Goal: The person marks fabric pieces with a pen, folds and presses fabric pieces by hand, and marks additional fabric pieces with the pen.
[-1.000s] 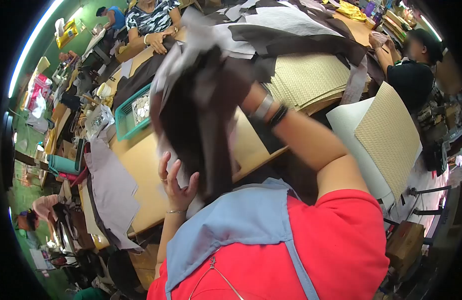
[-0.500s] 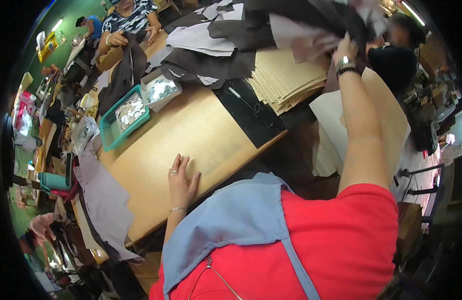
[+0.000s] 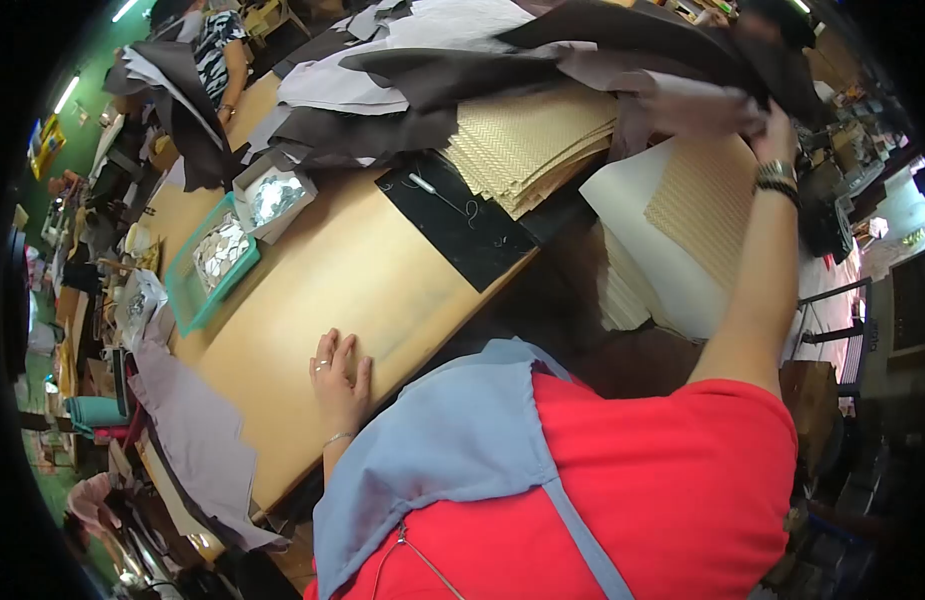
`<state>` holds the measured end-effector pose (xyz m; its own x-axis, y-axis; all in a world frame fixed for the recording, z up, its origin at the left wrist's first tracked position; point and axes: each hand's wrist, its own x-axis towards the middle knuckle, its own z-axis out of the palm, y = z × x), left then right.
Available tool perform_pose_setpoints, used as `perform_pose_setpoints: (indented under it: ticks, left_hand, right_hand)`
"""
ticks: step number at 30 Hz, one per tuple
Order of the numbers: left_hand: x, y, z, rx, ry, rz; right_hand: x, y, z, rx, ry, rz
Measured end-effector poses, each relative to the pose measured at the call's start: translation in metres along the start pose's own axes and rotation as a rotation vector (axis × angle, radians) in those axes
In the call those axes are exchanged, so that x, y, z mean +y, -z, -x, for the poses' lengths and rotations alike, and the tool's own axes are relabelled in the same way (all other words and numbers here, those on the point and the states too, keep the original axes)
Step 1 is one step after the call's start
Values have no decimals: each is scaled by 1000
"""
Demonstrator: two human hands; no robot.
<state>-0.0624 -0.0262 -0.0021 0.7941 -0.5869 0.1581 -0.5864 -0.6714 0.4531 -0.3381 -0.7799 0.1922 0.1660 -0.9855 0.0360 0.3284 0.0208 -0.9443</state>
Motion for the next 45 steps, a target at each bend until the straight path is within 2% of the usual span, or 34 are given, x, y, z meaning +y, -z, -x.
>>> perform_pose_setpoints:
  ticks: [2,3,4,5,6,7,8,11,13,16,17,18,19,20,21,22,23,24,25,26,29,32,35,36,38,39,41,44,45]
  left_hand:
    - [-2,-1,0,-15,13,3]
    - [-2,-1,0,-16,11,1]
    - [-2,-1,0,-17,9,-2]
    - [-2,-1,0,-16,8,-5]
    - [-2,-1,0,-17,5,-3]
    - [-2,-1,-1,-18,2,-4]
    - [-2,0,0,-20,-1,-7]
    - [-1,3,0,-17,-14,-14]
    - [0,3,0,-15,-12,-15]
    - [2,2,-3,-8,-49,5]
    - [1,4,-2,1,-43,4]
    - [-2,5,-2,-20,-56,43]
    - [-6,7,-1,-31,-53,75]
    - [-9,10,3,-32,-34,30]
    - [-13,14,6,-37,-8,-16]
    - [-16,23,9,14,37,-73]
    - [-23,34,9,62,66,-131]
    - [-35,47,12,141,151,-223]
    - [-46,57,14,212,223,-312]
    - [-57,66,15,275,280,-398]
    - [-101,89,23,411,619,-555]
    - [-149,103,33,388,954,-595]
    - [-181,104,40,253,1240,-359]
    - [-188,103,43,264,1202,-374]
    - [-196,102,47,283,1119,-394]
    - [-198,106,45,286,1106,-359]
    - [-200,113,44,294,1095,-293]
    - [-184,115,41,553,1055,-188]
    - [-188,110,42,626,979,-204]
  right_hand:
    - [0,52,37,121,167,383]
    - [14,96,29,251,155,492]
    - [20,160,9,259,1,851]
    - [25,189,13,275,-80,1170]
    - [30,237,-17,116,-25,1830]
    - [22,201,31,264,-191,1799]
    - [40,229,7,443,-123,1771]
    - [49,200,19,785,305,1827]
    - [20,61,121,639,553,1611]
    - [43,29,94,358,684,1756]
    - [48,14,97,234,456,1860]
    - [65,43,65,-271,436,2192]
    - [74,30,70,-401,175,1739]
    - [94,36,65,-259,133,1869]
    - [114,54,32,-223,183,1918]
    - [117,51,18,-185,138,1870]
    - [129,61,-14,-118,343,1841]
    - [122,24,14,28,372,1850]
    - [125,7,19,115,558,1892]
    - [123,-16,42,24,722,1788]
    - [129,-85,66,-205,946,1738]
    - [142,-143,81,-373,1110,1686]
    - [159,-193,92,-443,1194,1560]
    - [163,-206,94,-440,1207,1522]
    - [182,-226,81,-439,1077,1428]
    - [185,-238,89,-388,988,1607]
    - [181,-267,114,-513,742,1728]
    - [212,-291,98,-684,740,1675]
    - [213,-297,112,-667,742,1660]
